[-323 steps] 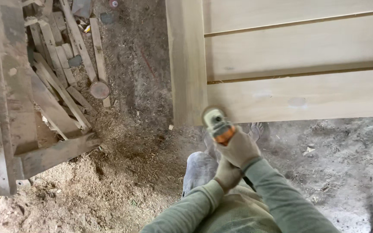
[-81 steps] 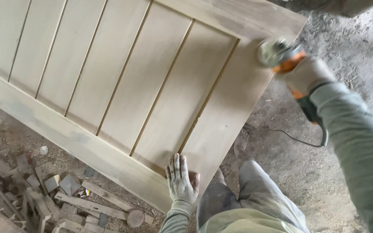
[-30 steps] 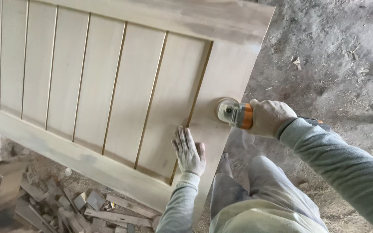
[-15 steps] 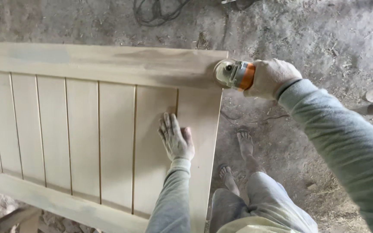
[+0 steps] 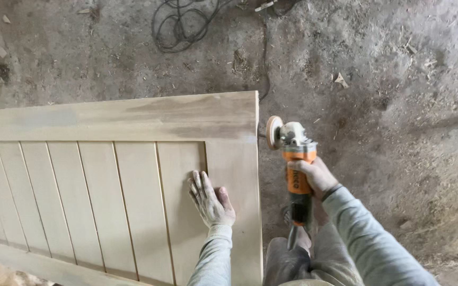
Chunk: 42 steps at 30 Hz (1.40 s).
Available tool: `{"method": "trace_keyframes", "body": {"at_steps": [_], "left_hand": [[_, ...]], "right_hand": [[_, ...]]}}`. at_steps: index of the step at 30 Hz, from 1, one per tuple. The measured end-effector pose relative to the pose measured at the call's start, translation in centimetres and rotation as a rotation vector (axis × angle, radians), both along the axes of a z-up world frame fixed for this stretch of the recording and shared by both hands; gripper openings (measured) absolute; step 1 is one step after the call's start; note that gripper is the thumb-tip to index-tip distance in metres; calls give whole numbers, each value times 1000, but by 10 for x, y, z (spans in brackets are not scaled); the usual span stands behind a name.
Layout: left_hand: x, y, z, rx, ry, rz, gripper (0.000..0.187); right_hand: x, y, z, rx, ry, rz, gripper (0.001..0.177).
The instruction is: The person uses a handheld power sander to smooth the surfaces and edges of a large wooden door lying on a dusty floor.
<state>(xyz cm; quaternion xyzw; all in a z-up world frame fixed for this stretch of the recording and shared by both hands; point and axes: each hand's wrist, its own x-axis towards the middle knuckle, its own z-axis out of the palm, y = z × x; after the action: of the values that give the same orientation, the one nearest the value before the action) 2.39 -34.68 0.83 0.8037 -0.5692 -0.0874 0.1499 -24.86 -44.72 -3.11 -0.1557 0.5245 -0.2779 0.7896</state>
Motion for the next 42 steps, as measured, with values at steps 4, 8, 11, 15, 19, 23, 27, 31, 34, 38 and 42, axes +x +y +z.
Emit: {"method": "trace_keyframes", "body": {"at_steps": [4, 8, 11, 15, 19, 23, 27, 31, 34, 38, 42], "left_hand": [[1, 1, -1, 4, 9, -13, 69], [2, 0, -1, 33, -8, -9, 69], [0, 1, 0, 36, -6, 1, 69], [0, -2, 0, 50, -8, 14, 69], [0, 0, 0, 45, -15, -1, 69], [-1, -3, 1, 31, -8, 2, 69], [0, -2, 1, 34, -22, -15, 69], [0, 0, 3, 20, -17, -17, 67], [-1, -3, 4, 5, -23, -24, 67], [0, 1, 4, 19, -30, -16, 68], [1, -2, 2, 45, -23, 3, 69]], "right_hand": [[26, 13, -10, 87, -242, -68, 41], [34, 25, -10, 105, -264, -30, 44], [31, 36, -6, 142, -253, -2, 46], [34, 18, -13, 138, -282, -30, 46], [33, 12, -16, 122, -295, -14, 47], [31, 22, -6, 140, -264, -1, 50], [30, -19, -14, 117, -256, 19, 49], [25, -44, -15, 113, -231, 26, 48], [26, -23, -5, 90, -296, 49, 49], [32, -27, -4, 73, -313, 22, 49], [33, -76, -19, 160, -307, -21, 46]]}}
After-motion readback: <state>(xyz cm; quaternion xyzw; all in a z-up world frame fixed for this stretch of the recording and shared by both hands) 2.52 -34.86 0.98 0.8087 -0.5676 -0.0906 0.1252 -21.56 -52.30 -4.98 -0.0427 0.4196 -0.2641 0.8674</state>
